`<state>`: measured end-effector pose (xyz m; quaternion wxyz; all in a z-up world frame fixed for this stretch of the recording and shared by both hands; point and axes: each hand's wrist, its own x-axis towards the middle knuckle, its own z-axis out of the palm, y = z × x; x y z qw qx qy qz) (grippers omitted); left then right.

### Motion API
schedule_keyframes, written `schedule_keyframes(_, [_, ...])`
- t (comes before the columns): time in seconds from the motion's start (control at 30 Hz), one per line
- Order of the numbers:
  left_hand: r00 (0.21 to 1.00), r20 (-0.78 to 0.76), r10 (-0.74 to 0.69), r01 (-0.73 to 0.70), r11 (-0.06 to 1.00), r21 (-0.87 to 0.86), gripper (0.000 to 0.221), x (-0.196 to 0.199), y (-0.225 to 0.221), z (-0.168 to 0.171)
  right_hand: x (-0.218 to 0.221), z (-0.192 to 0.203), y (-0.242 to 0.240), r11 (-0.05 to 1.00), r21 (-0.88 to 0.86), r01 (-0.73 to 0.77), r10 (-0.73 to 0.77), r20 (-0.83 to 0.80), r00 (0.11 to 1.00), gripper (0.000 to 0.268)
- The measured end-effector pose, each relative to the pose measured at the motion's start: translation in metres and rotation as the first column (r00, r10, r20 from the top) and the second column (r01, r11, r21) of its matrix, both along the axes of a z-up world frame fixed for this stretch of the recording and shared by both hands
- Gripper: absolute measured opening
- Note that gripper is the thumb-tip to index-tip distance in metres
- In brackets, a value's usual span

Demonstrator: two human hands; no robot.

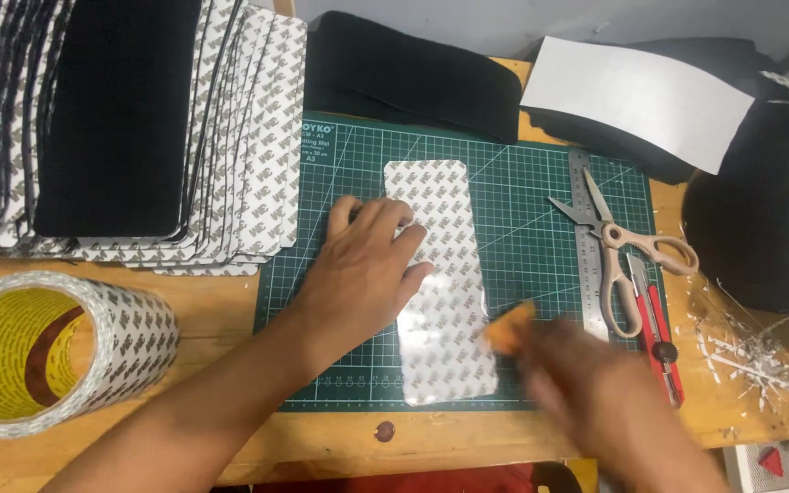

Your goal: Apply adhesive tape and smooth components on a cutting mat

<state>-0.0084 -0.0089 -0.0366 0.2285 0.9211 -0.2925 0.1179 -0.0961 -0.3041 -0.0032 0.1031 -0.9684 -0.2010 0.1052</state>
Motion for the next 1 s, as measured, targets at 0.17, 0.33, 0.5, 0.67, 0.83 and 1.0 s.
schedule_keyframes(0.17, [0.998, 0.003, 0.065, -0.065, 0.997, 0.034, 0.048, 0.009, 0.006, -0.007, 0.055, 0.028, -0.029, 0.896, -0.128, 0.426, -0.405, 0.158, 0.901, 0.036])
schedule_keyframes(0.33, [0.989, 0.043, 0.141, -0.142, 0.99, 0.021, 0.055, 0.012, 0.008, -0.006, 0.068, 0.002, -0.06, 0.936, -0.18, 0.301, -0.195, 0.446, 0.874, 0.034])
schedule_keyframes(0.5, [0.975, 0.068, 0.213, -0.218, 0.974, 0.065, 0.055, 0.01, 0.005, -0.008, 0.055, 0.015, 0.006, 0.922, 0.233, 0.309, -0.345, 0.134, 0.929, 0.052])
schedule_keyframes(0.67, [0.971, 0.04, 0.237, -0.24, 0.969, 0.068, 0.053, 0.008, 0.003, -0.008, 0.058, 0.03, 0.059, 0.792, 0.384, 0.475, -0.382, -0.295, 0.876, 0.063])
schedule_keyframes(0.83, [0.975, -0.131, 0.181, -0.178, 0.983, 0.035, 0.055, 0.008, 0.005, -0.002, 0.067, 0.036, 0.075, 0.587, 0.561, 0.584, -0.364, -0.461, 0.809, 0.058])
schedule_keyframes(1.0, [0.974, -0.131, 0.187, -0.183, 0.982, 0.042, 0.051, 0.008, 0.005, 0.005, 0.073, 0.015, 0.069, 0.162, 0.674, 0.72, -0.262, -0.674, 0.69, 0.056])
